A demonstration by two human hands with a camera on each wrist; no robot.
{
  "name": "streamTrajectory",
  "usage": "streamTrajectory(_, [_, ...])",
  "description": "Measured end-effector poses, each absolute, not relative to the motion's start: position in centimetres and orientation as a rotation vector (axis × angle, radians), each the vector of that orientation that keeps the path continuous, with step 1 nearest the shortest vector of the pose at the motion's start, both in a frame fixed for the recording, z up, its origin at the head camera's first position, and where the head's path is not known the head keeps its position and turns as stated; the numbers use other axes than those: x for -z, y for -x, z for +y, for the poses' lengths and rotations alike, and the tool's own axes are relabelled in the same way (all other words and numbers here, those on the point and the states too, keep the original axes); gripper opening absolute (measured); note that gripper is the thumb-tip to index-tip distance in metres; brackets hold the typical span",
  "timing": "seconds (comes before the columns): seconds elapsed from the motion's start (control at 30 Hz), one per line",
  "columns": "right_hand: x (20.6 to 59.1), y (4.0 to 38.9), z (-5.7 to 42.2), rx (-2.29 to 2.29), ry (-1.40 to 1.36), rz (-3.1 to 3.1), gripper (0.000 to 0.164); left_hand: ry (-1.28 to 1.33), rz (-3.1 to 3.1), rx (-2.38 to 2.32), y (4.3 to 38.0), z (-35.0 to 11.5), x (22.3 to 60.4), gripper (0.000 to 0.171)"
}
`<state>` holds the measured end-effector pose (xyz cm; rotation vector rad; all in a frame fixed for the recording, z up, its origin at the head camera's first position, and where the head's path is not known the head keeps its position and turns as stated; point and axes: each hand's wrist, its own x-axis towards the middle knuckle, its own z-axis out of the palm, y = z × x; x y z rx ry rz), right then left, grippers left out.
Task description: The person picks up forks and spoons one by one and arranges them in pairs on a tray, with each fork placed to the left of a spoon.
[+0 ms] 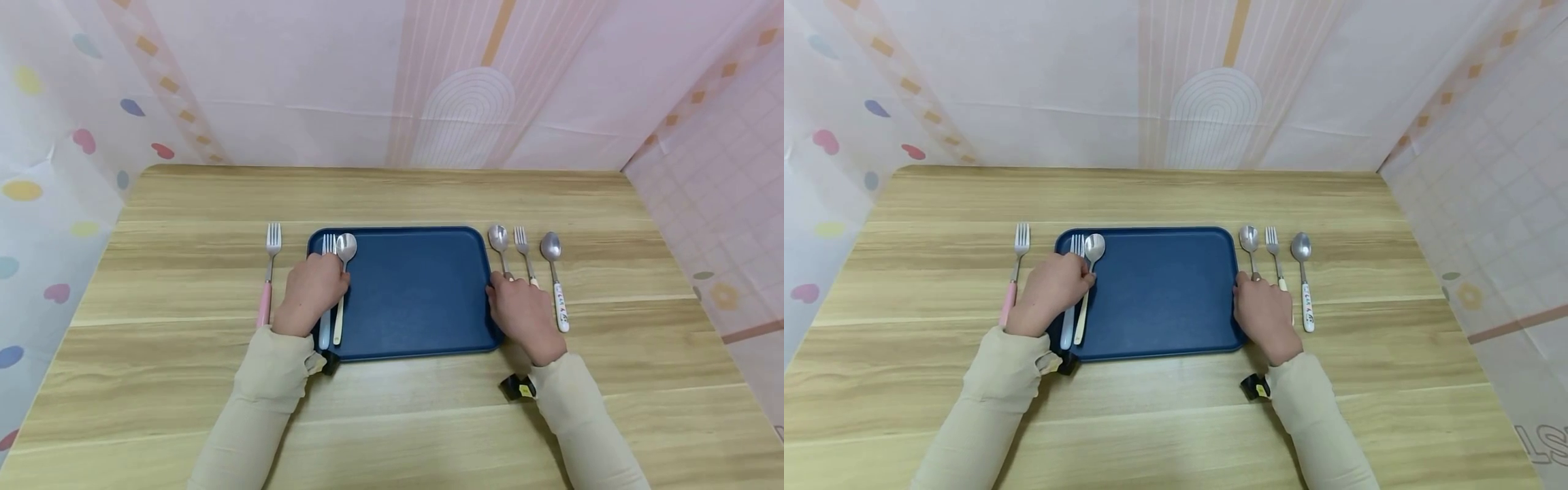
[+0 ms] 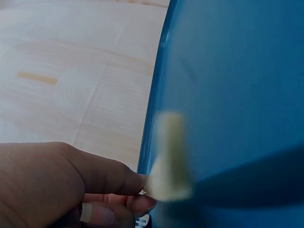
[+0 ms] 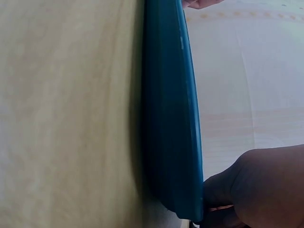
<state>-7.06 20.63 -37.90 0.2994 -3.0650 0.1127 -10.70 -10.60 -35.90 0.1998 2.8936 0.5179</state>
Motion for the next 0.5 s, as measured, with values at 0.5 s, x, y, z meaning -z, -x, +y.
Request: streamTrajectory(0.5, [37.83, 7.12, 20.60, -0.110, -0.307, -3.059, 0.019, -0.186, 2.864, -0.428, 11.12, -10.28, 36.05, 0.032])
